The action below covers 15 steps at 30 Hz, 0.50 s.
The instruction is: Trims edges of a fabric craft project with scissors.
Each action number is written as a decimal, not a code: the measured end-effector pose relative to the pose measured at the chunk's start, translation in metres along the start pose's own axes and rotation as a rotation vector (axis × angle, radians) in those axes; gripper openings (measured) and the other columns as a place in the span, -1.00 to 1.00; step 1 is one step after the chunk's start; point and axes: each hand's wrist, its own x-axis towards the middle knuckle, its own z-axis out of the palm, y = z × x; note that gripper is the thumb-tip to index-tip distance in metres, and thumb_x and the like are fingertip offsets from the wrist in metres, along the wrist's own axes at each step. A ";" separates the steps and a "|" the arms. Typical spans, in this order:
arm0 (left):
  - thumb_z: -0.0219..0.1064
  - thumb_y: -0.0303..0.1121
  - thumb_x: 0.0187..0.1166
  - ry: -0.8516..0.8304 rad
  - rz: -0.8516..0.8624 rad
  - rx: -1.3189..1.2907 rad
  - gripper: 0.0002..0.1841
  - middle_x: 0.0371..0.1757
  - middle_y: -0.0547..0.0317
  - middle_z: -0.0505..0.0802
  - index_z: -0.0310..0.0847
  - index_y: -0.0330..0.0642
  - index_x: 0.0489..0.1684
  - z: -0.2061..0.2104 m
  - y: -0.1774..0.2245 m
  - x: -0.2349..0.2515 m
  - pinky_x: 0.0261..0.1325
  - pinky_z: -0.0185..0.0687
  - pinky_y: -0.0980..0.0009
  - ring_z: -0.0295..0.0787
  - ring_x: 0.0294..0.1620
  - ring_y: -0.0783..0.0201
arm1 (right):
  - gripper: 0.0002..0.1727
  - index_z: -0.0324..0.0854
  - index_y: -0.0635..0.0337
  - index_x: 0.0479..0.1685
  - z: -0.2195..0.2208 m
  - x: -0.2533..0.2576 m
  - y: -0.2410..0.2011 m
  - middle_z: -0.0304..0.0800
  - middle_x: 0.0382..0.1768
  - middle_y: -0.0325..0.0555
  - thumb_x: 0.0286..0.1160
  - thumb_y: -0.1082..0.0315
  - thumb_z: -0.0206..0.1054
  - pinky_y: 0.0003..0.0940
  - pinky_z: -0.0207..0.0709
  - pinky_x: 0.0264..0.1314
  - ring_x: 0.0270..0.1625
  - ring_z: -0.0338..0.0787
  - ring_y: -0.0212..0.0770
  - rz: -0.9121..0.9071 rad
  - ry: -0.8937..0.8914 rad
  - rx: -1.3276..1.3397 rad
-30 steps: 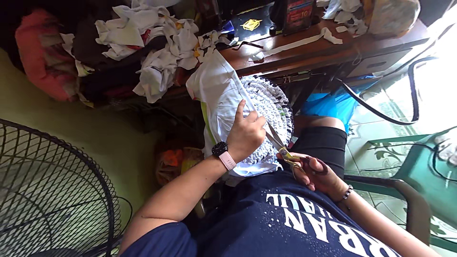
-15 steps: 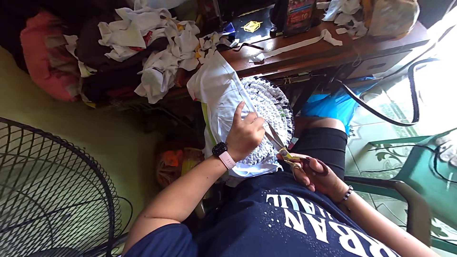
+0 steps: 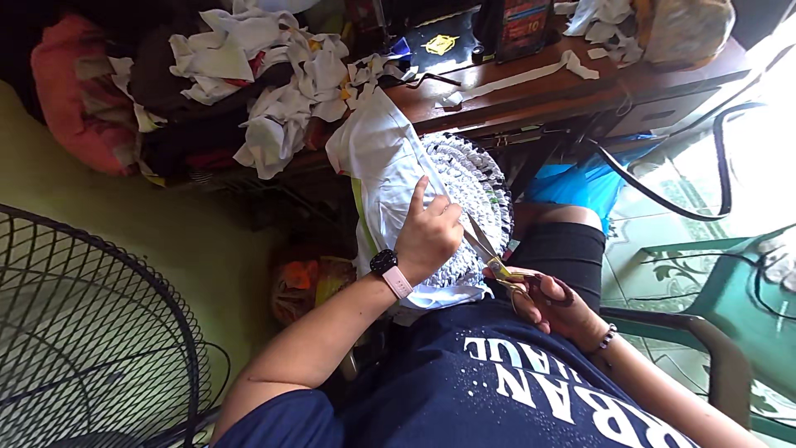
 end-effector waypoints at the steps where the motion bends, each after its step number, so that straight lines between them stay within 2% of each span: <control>1: 0.35 -0.59 0.47 -0.002 0.000 0.001 -0.77 -0.30 0.08 0.82 0.71 -0.19 -0.63 0.000 0.000 0.000 0.72 -0.09 -0.44 0.79 0.06 0.01 | -0.25 0.62 0.03 0.50 0.000 0.000 0.000 0.81 -0.50 -0.37 0.43 -0.28 0.41 -0.66 0.61 -0.57 -0.60 0.73 -0.52 0.003 0.004 -0.002; 15: 0.33 -0.56 0.51 -0.068 -0.004 0.041 -0.75 -0.31 0.06 0.81 0.70 -0.20 -0.65 -0.005 0.003 0.006 0.74 -0.11 -0.43 0.79 0.00 0.00 | -0.22 0.63 0.01 0.49 0.002 0.000 -0.001 0.77 -0.54 -0.38 0.39 -0.32 0.41 -0.66 0.59 -0.59 -0.63 0.70 -0.53 0.012 0.034 -0.029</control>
